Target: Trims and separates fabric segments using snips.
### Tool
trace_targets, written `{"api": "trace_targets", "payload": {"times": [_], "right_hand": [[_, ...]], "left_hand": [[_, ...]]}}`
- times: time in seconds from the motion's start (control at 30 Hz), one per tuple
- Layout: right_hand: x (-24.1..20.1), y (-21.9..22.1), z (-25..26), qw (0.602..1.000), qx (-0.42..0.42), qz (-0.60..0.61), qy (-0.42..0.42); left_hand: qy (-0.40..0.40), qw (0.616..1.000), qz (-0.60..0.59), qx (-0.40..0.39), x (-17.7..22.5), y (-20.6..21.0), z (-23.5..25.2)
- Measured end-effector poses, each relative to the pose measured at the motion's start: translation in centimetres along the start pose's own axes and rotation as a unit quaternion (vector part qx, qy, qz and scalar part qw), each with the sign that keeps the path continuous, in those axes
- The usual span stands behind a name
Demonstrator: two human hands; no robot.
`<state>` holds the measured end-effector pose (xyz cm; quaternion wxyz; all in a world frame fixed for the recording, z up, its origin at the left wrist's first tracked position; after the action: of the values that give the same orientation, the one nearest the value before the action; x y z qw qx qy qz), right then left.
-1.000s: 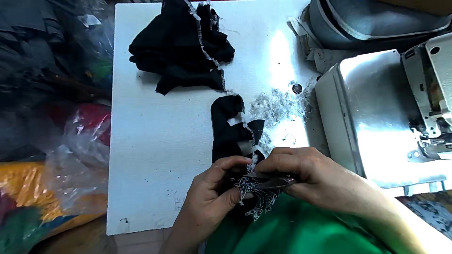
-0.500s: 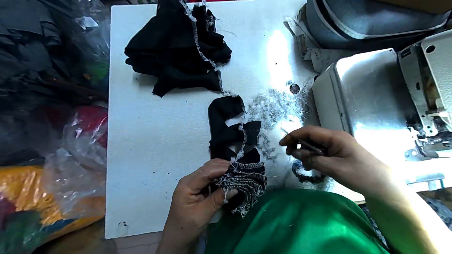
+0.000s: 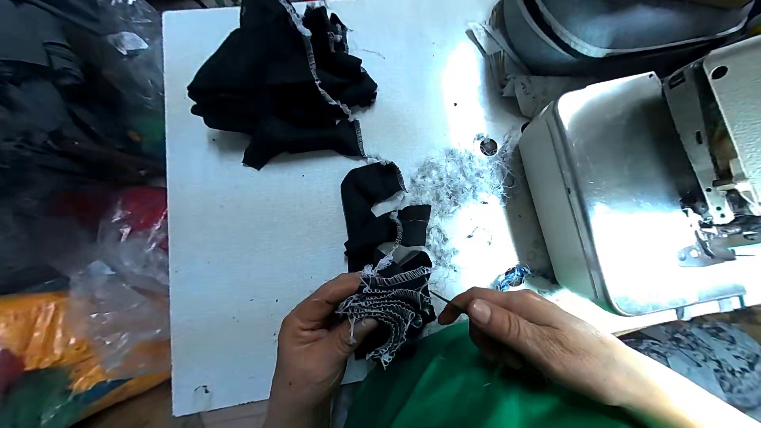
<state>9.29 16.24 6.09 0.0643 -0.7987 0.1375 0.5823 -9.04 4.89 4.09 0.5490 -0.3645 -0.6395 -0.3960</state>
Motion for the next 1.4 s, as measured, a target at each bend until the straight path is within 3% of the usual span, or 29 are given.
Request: {"api": "trace_targets", "payload": {"times": [0.17,0.37,0.57,0.63,0.77,1.0,1.2,1.4], "right_hand": [[0.3,0.0,0.8,0.998,0.041,0.034,0.036],[0.1,-0.4,1.2,0.991,0.125,0.036,-0.031],[0.1,-2.0,0.5,0.972,0.229,0.031,-0.030],[-0.3,-2.3,0.2,0.976,0.201,-0.030,-0.075],[-1.9,-1.5,0.5,0.971,0.052,-0.164,-0.169],[-1.3,-1.0,1.3,0.969,-0.121,-0.175,-0.129],[-0.9,-1.1,1.7,0.973,-0.168,-0.131,-0.086],[-1.2,-0.4,2.5,0.972,-0.167,-0.132,-0.099]], "left_hand": [[0.016,0.998,-0.008,-0.056,-0.1,0.4,0.0],[0.016,0.997,-0.009,-0.079,-0.6,0.4,-0.2],[0.015,0.996,0.008,-0.084,-0.7,-0.1,-0.7],[0.027,0.994,0.029,-0.101,-0.7,0.0,-0.8],[0.053,0.989,0.077,-0.115,-0.5,0.4,-1.4],[0.075,0.977,0.104,-0.168,-0.1,1.1,-1.8],[0.087,0.971,0.117,-0.188,0.1,1.4,-1.8],[0.089,0.973,0.115,-0.181,-0.2,1.3,-1.7]]}}
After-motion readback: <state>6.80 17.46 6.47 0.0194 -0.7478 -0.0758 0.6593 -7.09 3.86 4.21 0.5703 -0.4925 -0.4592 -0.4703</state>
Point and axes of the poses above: each hand's wrist, its own z-axis towards the middle knuckle, its own y-axis out of the palm, x = y × z, the point moved 5 cm from there along z, towards the middle knuckle, and after that the axes turned 9 degrees about -y, right-handed, at the moved point
